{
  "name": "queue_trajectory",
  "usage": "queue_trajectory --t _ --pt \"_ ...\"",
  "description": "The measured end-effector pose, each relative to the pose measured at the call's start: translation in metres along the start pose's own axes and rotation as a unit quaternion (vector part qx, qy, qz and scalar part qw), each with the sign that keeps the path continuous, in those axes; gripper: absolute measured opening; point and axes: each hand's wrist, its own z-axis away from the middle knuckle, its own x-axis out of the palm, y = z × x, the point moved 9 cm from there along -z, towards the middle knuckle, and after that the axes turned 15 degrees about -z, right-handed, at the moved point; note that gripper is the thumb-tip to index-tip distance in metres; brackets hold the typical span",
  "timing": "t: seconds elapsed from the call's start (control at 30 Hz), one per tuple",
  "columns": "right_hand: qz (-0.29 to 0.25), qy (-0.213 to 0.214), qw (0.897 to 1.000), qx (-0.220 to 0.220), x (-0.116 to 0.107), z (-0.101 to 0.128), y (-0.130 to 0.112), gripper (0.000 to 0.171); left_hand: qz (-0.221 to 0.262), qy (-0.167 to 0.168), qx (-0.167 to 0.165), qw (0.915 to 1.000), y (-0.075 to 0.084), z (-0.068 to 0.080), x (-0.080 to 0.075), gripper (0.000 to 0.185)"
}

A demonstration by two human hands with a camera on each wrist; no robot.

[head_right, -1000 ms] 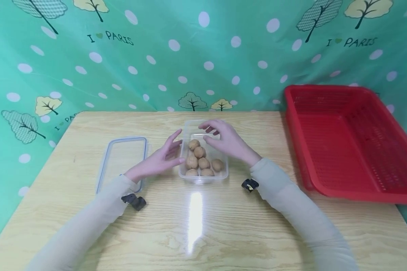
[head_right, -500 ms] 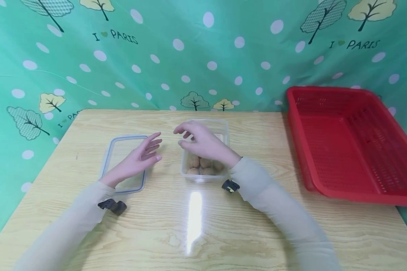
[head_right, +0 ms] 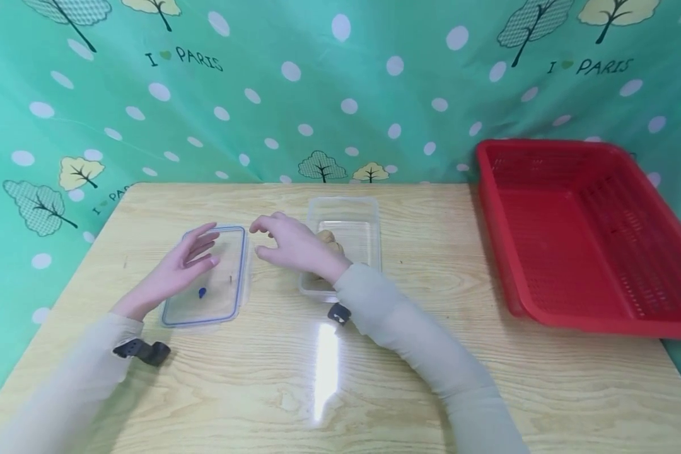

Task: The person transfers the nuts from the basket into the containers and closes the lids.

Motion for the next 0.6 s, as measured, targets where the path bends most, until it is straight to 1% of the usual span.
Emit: queue_trajectory --t 0.17,0.3,0.4,0.6 --pt "0.004 0.002 1.000 0.025 0.012 -0.009 0.003 0.045 -0.013 0.028 -0.023 0.9992 -0.015 0.015 -0.019 0.070" --pt "0.010 -0.001 0.998 0.059 0.022 -0.016 0.007 0.050 -0.015 0.043 -0.038 0.9982 -0.026 0.027 -0.030 0.070" --pt "0.010 -0.006 0.996 0.093 0.030 -0.021 0.011 0.056 -0.023 0.042 -0.042 0.9980 -0.034 0.033 -0.034 0.069" --pt "0.038 -0.013 0.988 0.151 0.050 -0.029 0.018 0.067 -0.040 0.037 -0.055 0.9970 -0.050 0.043 -0.037 0.069"
